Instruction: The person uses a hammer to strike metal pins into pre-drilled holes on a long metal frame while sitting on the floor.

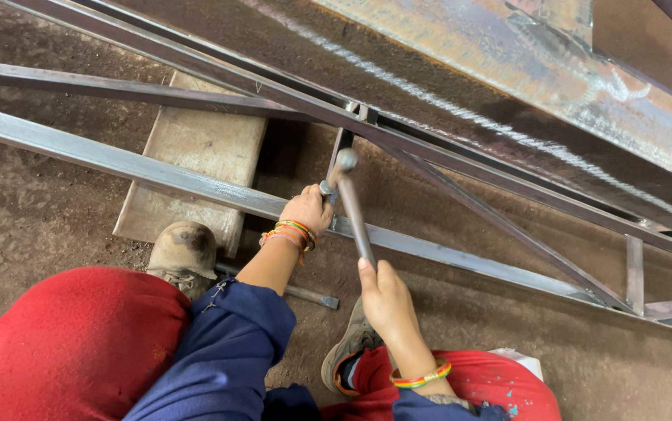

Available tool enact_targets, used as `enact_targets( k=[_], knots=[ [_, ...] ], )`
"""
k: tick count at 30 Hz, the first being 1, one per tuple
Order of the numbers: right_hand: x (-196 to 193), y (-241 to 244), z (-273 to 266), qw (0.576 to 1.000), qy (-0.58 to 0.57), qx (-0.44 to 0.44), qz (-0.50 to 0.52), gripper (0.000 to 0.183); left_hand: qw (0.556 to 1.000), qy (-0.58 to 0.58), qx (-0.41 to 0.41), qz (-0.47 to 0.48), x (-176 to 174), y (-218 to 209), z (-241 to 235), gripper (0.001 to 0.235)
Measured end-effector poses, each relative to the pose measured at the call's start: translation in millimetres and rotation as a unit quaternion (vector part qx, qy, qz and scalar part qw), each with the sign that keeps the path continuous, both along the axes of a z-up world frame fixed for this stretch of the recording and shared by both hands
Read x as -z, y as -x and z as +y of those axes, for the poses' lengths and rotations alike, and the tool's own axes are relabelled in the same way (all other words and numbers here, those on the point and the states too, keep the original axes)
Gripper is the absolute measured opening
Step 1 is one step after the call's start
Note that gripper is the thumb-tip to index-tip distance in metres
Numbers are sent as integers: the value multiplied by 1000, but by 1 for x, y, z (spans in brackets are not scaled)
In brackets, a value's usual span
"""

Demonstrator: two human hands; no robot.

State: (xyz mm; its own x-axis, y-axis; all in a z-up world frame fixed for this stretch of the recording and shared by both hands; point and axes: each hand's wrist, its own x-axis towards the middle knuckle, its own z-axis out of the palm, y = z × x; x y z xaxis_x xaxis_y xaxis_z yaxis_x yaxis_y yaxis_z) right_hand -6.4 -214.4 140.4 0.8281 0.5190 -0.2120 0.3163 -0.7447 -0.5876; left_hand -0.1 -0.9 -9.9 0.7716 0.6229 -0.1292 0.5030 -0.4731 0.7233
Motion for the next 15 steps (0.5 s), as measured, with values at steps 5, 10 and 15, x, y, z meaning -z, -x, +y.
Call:
enact_targets(
  k=[5,10,15],
  knots=[
    [11,-4,-12,977,-104,103,157,46,1000,-12,2,-4,3,-2,1,34],
    [15,-4,-17,995,-97,35,-17,51,1000,11,-17,3,5,3,-2,33],
    [17,-3,-6,994,-14,22,103,51,1000,16,-24,-1,-2,5,2,35]
  ],
)
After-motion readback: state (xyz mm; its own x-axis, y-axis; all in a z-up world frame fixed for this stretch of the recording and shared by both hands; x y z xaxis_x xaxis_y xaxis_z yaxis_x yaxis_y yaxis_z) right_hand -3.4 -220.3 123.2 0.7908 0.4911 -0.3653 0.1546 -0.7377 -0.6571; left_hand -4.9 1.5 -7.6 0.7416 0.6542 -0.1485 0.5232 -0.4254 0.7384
